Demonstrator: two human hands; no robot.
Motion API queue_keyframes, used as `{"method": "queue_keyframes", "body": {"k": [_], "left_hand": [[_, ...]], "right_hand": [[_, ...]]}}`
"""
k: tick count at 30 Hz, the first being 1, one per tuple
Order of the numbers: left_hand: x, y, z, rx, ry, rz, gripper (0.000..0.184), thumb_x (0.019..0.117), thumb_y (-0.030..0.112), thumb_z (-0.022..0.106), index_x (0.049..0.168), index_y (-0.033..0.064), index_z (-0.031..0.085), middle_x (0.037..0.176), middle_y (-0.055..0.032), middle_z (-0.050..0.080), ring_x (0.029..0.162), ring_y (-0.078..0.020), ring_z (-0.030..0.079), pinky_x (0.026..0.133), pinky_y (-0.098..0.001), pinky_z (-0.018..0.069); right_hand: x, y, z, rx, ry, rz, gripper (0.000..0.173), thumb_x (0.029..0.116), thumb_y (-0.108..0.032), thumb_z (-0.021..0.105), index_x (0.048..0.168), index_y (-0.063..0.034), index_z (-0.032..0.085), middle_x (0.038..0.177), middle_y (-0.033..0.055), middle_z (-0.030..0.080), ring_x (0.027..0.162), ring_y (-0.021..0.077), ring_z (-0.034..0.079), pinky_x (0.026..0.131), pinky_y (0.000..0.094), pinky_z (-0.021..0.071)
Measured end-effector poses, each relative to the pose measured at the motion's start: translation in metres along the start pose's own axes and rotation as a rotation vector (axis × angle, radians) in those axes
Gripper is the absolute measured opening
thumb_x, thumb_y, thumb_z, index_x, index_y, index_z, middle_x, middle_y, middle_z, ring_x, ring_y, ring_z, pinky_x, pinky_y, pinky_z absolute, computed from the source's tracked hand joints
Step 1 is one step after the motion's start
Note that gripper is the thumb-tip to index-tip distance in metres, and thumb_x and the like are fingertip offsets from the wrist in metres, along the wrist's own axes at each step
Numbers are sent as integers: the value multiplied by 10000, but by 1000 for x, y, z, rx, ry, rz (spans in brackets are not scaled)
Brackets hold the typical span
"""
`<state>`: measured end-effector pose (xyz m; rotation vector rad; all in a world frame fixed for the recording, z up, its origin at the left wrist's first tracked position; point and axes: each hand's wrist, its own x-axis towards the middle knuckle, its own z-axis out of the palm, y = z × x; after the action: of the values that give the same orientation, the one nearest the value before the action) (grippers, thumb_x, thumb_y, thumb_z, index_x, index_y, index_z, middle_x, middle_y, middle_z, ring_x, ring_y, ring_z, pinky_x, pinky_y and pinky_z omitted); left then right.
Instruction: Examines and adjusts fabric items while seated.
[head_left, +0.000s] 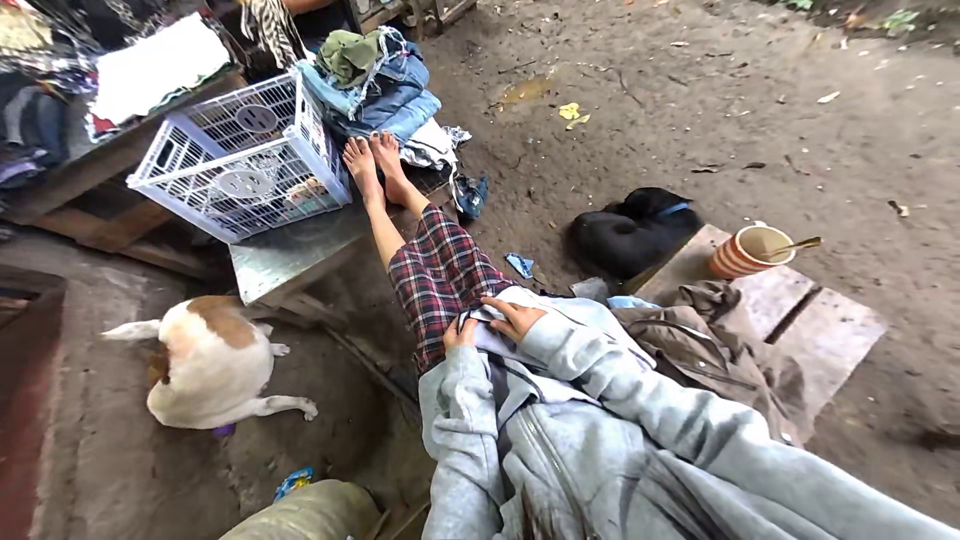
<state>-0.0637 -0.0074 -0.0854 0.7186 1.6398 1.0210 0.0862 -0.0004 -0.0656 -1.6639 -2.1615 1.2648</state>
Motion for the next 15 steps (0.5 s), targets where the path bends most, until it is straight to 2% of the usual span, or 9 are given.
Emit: {"method": "queue_keyframes", "body": {"k": [5,9,10,11,12,13,14,15], "left_hand": [[0,-1,2,20,2,18,320,961,-52,590,1265,-150,577,1193,-270,637,1044,-220,607,967,-359,486],[0,-2,2,57,-10,21,354,973,-27,589,1300,-158,561,1242,-299,620,1111,-257,598,1009,-376,464],[0,-2,2,60,-13,20,337,972,-23,588,1281,-155,576,1218,-291,630,1090,-248,600,995,-374,467],[0,-1,2,63,-20,16,316,970,-22,593,1257,-151,595,1194,-280,644,1070,-240,607,986,-373,472],[1,-1,2,69,-29,10,304,967,-22,601,1244,-147,608,1182,-272,653,1061,-235,612,985,-372,473],[2,0,2,78,-39,6,302,964,-22,607,1241,-143,614,1179,-267,656,1059,-233,615,985,-371,473],[2,0,2,78,-42,2,300,963,-24,607,1239,-142,614,1176,-264,657,1054,-231,615,981,-370,475],[2,-1,2,71,-37,-2,303,961,-27,604,1241,-144,612,1180,-267,655,1056,-232,616,980,-372,479]], "right_hand": [[2,2,-2,24,-38,-42,502,1103,-358,414,1594,-257,375,1342,277,611,1153,487,633,978,647,463],[7,6,4,275,-2,-120,451,1105,-262,414,1537,-149,477,1343,255,636,1217,435,628,1073,599,427],[7,7,3,335,-8,-117,443,1106,-239,406,1525,-122,489,1296,249,660,1145,397,658,1041,562,452],[7,8,4,398,-2,-108,434,1105,-214,397,1509,-95,503,1157,239,688,972,327,656,944,501,480],[7,9,5,457,-2,-99,431,1102,-196,384,1497,-77,508,1012,198,676,825,243,597,845,431,481],[7,11,6,499,-9,-87,431,1101,-190,371,1492,-72,507,918,147,642,746,181,541,785,380,464],[6,12,6,509,-12,-82,434,1100,-190,367,1494,-71,504,903,139,636,731,171,531,774,373,461],[5,12,6,479,-5,-82,437,1100,-200,376,1502,-81,500,953,172,661,769,210,571,807,405,477]]}}
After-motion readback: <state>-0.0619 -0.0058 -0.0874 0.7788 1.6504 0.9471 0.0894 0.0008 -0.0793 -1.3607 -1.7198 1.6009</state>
